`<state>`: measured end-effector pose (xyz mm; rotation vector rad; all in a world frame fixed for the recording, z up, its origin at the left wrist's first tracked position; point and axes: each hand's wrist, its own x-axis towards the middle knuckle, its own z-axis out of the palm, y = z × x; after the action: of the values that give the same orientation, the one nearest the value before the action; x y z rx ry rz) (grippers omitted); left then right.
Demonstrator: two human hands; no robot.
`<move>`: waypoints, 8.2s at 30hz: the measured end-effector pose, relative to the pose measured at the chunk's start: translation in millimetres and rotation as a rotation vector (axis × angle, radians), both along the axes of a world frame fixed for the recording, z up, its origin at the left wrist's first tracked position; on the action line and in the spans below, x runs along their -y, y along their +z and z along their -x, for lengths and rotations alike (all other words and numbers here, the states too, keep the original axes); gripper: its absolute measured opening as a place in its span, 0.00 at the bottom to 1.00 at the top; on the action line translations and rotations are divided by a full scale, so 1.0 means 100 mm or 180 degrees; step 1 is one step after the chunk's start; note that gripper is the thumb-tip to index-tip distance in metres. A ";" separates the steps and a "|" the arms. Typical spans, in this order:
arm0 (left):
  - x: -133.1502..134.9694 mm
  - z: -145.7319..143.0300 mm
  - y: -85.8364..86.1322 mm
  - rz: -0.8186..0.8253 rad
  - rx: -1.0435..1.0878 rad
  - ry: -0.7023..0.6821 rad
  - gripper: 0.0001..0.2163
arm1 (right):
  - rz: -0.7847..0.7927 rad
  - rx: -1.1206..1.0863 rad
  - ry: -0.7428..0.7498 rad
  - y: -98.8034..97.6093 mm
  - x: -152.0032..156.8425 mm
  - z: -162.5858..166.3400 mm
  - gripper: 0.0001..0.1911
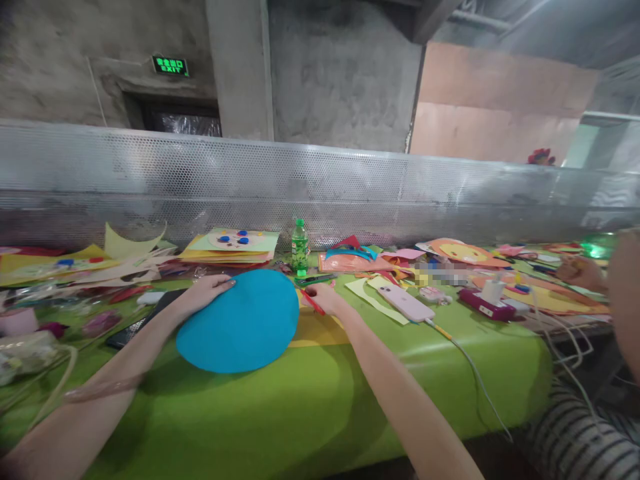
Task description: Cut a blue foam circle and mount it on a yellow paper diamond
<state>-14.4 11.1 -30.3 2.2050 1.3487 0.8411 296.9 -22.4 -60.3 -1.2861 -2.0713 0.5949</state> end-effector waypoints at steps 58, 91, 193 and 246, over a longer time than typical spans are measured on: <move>0.10 0.00 0.10 -0.0092 -0.0501 0.0027 0.25 | -0.0096 0.0344 0.0146 -0.01 0.01 -0.03 0.11; 0.12 -0.03 0.11 0.0022 -0.0554 -0.0041 0.24 | -0.0135 0.0397 0.0216 0.02 0.01 -0.04 0.15; 0.15 -0.03 0.10 0.0077 -0.0486 -0.0207 0.25 | 0.0144 0.0288 0.0294 0.02 0.06 -0.04 0.08; 0.15 -0.07 0.10 0.0223 -0.0741 -0.0390 0.23 | 0.0130 0.0571 0.0361 0.06 0.11 0.02 0.07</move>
<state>-7.0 -3.4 -20.7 2.3594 1.3072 0.4977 295.3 -33.5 -54.7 -1.2923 -2.3023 0.5930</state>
